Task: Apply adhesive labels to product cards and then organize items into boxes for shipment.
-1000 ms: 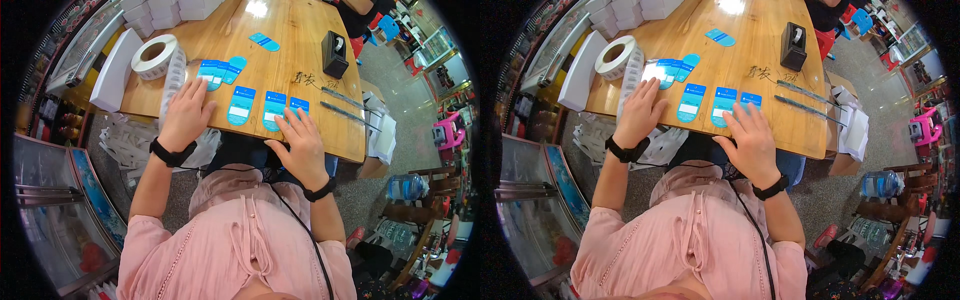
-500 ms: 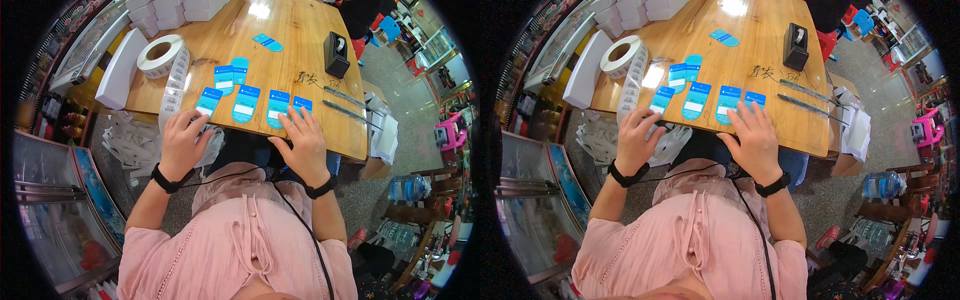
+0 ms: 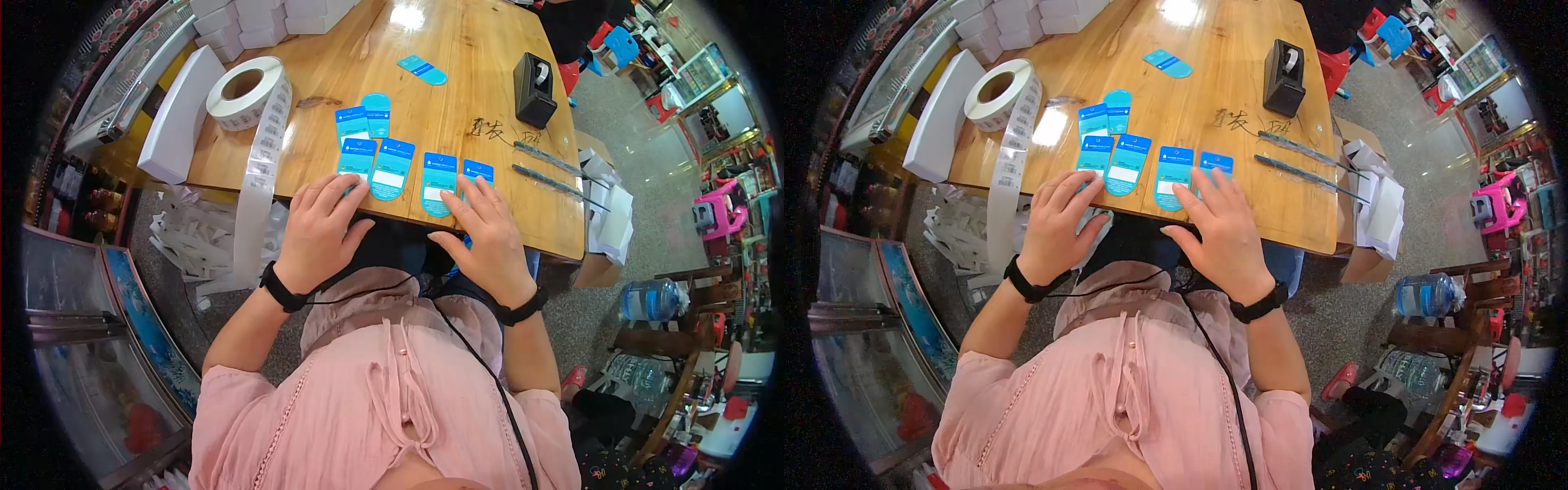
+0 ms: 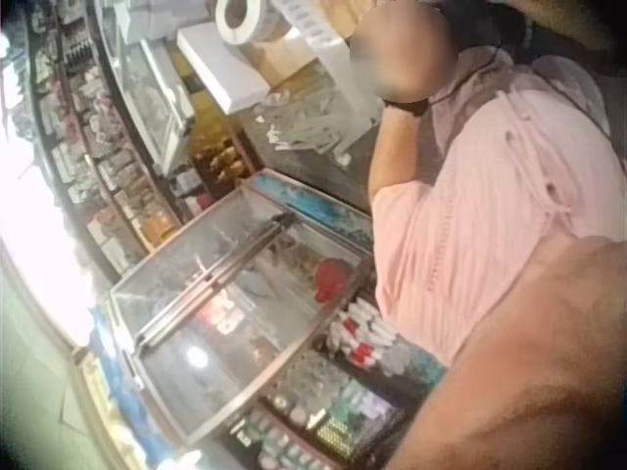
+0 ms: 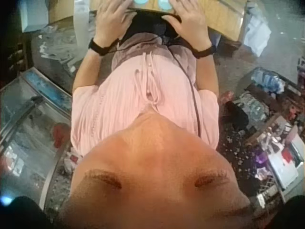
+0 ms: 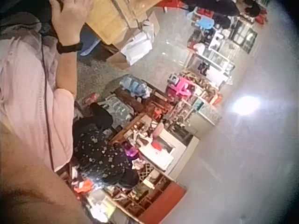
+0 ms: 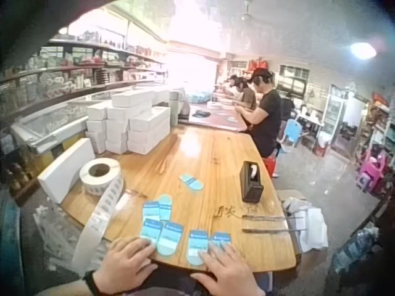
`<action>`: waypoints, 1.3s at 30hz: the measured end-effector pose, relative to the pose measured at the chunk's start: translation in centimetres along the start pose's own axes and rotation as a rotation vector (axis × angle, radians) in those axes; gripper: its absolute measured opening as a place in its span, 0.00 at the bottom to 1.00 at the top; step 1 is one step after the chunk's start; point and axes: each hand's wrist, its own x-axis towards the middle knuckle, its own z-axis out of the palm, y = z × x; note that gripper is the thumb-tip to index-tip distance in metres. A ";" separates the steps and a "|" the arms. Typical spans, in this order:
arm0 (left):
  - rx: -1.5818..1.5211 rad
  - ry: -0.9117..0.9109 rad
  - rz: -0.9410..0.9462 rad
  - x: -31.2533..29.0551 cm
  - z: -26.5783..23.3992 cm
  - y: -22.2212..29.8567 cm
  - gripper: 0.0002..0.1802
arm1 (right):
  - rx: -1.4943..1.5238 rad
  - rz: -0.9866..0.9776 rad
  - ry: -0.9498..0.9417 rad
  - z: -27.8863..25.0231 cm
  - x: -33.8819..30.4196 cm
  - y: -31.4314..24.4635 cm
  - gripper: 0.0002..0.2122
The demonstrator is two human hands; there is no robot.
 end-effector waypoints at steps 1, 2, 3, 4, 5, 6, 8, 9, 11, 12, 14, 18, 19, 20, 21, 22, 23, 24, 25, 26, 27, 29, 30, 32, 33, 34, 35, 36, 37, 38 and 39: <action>0.000 0.003 0.004 0.1 0.0 -0.1 0.29 | 0.053 0.010 0.022 0.0 0.0 0.0 0.27; 0.001 0.005 0.000 0.1 0.1 -0.1 0.29 | 0.054 0.007 0.020 0.0 0.0 -0.1 0.27; -0.010 0.002 0.008 0.1 0.1 -0.1 0.29 | 0.061 0.015 0.046 0.1 -0.1 -0.3 0.27; -0.019 0.000 0.015 0.1 0.1 -0.1 0.29 | 0.070 0.023 0.072 0.2 0.0 -0.5 0.28; -0.018 0.000 0.012 0.2 0.1 0.0 0.29 | 0.072 0.021 0.070 0.2 0.0 -0.7 0.28; -0.030 -0.007 0.012 0.3 0.2 0.2 0.29 | 0.054 -0.010 0.058 0.4 0.2 -1.0 0.28; -0.038 -0.014 0.010 0.4 0.3 0.5 0.29 | 0.038 -0.045 0.048 0.9 0.6 -1.9 0.27; -0.043 -0.005 0.016 0.4 0.4 0.6 0.29 | 0.020 -0.073 0.026 1.3 1.0 -2.5 0.27; -0.040 0.006 0.017 0.2 0.6 0.7 0.29 | 0.007 -0.116 -0.002 2.1 1.9 -3.7 0.27; -0.045 0.011 0.010 0.1 0.6 0.7 0.29 | 0.014 -0.124 -0.001 2.2 2.2 -3.8 0.27; -0.033 0.017 -0.010 -0.1 0.2 0.8 0.29 | -0.043 -0.146 -0.068 2.4 2.7 -4.0 0.27; -0.097 0.058 -0.052 -0.4 -2.5 -0.3 0.30 | -0.018 -0.113 -0.064 2.0 2.1 -3.5 0.25; -0.013 0.139 -0.092 -0.5 -3.9 -1.1 0.30 | -0.026 -0.098 -0.053 1.9 2.0 -3.2 0.24; 0.073 0.220 -0.132 -0.9 -4.9 -2.1 0.31 | -0.034 -0.085 -0.043 1.9 1.9 -3.1 0.23; 0.080 0.219 -0.136 -1.5 -5.6 -3.4 0.31 | -0.026 -0.086 -0.028 1.9 1.9 -3.1 0.22; 0.101 0.272 -0.269 -2.1 -6.4 -4.9 0.31 | -0.021 -0.089 -0.028 2.2 2.1 -3.3 0.22; 0.119 0.327 -0.401 -2.6 -6.8 -6.0 0.31 | 0.004 -0.110 -0.008 2.5 2.3 -3.6 0.21; 0.127 0.329 -0.405 -2.9 -7.1 -6.9 0.31 | 0.031 -0.136 0.014 2.7 2.6 -3.9 0.21; -0.123 0.220 -0.604 -3.2 -7.1 -7.7 0.29 | 0.036 -0.142 0.016 2.9 2.9 -4.4 0.21; -0.375 0.107 -0.792 -3.3 -7.0 -8.3 0.27 | 0.066 -0.158 0.004 3.1 3.3 -5.1 0.20; -0.456 0.111 -0.832 -3.2 -6.6 -8.2 0.22 | 0.095 -0.174 -0.008 3.3 3.7 -5.6 0.20; -0.263 0.135 -0.612 -3.0 -5.8 -9.2 0.20 | 0.109 -0.196 -0.009 3.8 4.1 -6.3 0.20; -0.077 0.149 -0.393 -2.5 -5.7 -9.8 0.18 | 0.121 -0.210 -0.015 4.1 4.2 -6.5 0.19; -0.068 0.199 -0.343 -1.2 -5.4 -11.8 0.15 | 0.129 -0.215 -0.014 4.6 4.3 -6.7 0.19; -0.005 0.188 -0.317 -0.7 -5.1 -13.7 0.15 | 0.132 -0.219 -0.026 4.7 4.2 -6.9 0.18; 0.062 0.179 -0.294 0.0 -5.2 -15.3 0.15 | 0.137 -0.227 -0.039 4.7 4.2 -7.1 0.18; -0.014 0.076 -0.415 0.8 -5.6 -16.7 0.16 | 0.136 -0.234 -0.037 4.6 4.0 -7.1 0.18; -0.022 0.078 -0.411 1.9 -5.4 -17.5 0.16 | 0.142 -0.214 -0.044 4.8 3.9 -7.0 0.18; -0.077 0.025 -0.435 2.7 -5.3 -18.2 0.17 | 0.149 -0.194 -0.051 4.9 3.8 -6.9 0.18; -0.122 -0.026 -0.457 3.3 -5.7 -18.5 0.17 | 0.147 -0.196 -0.045 5.0 3.7 -7.0 0.18; -0.115 -0.046 -0.469 3.7 -5.7 -18.8 0.15 | 0.152 -0.188 -0.045 5.0 3.6 -7.1 0.17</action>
